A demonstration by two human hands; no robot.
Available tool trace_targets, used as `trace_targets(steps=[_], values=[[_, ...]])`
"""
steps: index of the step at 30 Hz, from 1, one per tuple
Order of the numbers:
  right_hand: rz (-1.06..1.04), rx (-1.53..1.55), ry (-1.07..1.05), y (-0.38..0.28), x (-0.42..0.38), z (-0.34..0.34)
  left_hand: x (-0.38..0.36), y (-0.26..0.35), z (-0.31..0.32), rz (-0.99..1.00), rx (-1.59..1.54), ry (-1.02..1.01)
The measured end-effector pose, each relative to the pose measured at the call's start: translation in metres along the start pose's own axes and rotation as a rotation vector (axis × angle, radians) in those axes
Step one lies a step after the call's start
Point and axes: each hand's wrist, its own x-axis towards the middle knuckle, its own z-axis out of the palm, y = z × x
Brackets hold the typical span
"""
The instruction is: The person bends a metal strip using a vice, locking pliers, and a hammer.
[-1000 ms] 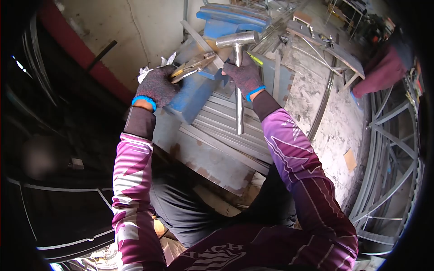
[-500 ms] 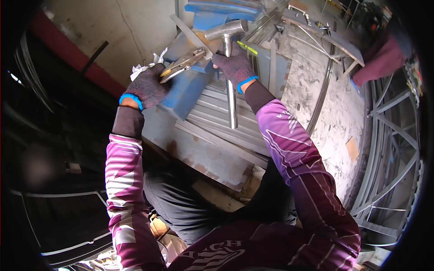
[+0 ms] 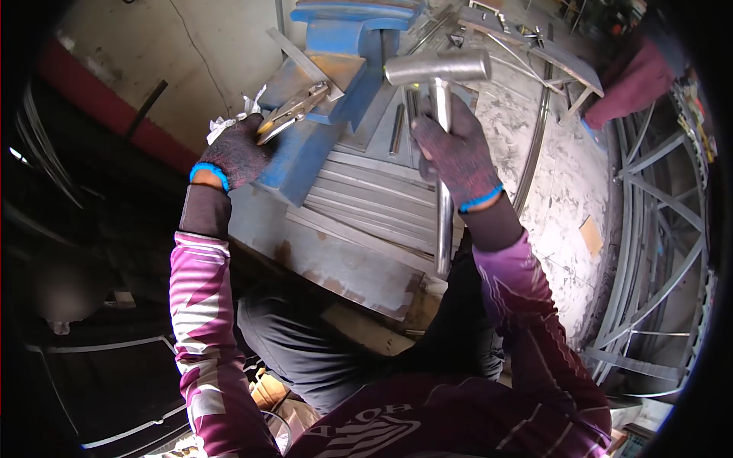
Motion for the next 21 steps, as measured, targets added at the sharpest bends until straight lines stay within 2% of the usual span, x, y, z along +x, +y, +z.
trace_targets(steps=[2,5,10,18,21], values=[[0.026,0.022,0.022,0.003,-0.027,-0.006,0.000,-0.001,0.002,0.011,0.020,0.055],[0.067,0.145,0.097,0.015,-0.051,-0.013,-0.003,0.008,-0.007,0.015,0.001,-0.011],[0.063,0.202,0.105,0.021,-0.052,-0.025,-0.002,0.006,-0.003,0.019,0.003,0.022],[0.134,0.198,0.044,0.019,-0.056,-0.022,-0.002,0.018,-0.012,-0.017,0.007,-0.073],[0.117,0.140,0.046,0.027,-0.055,-0.021,-0.001,0.011,-0.007,0.033,0.034,-0.009]])
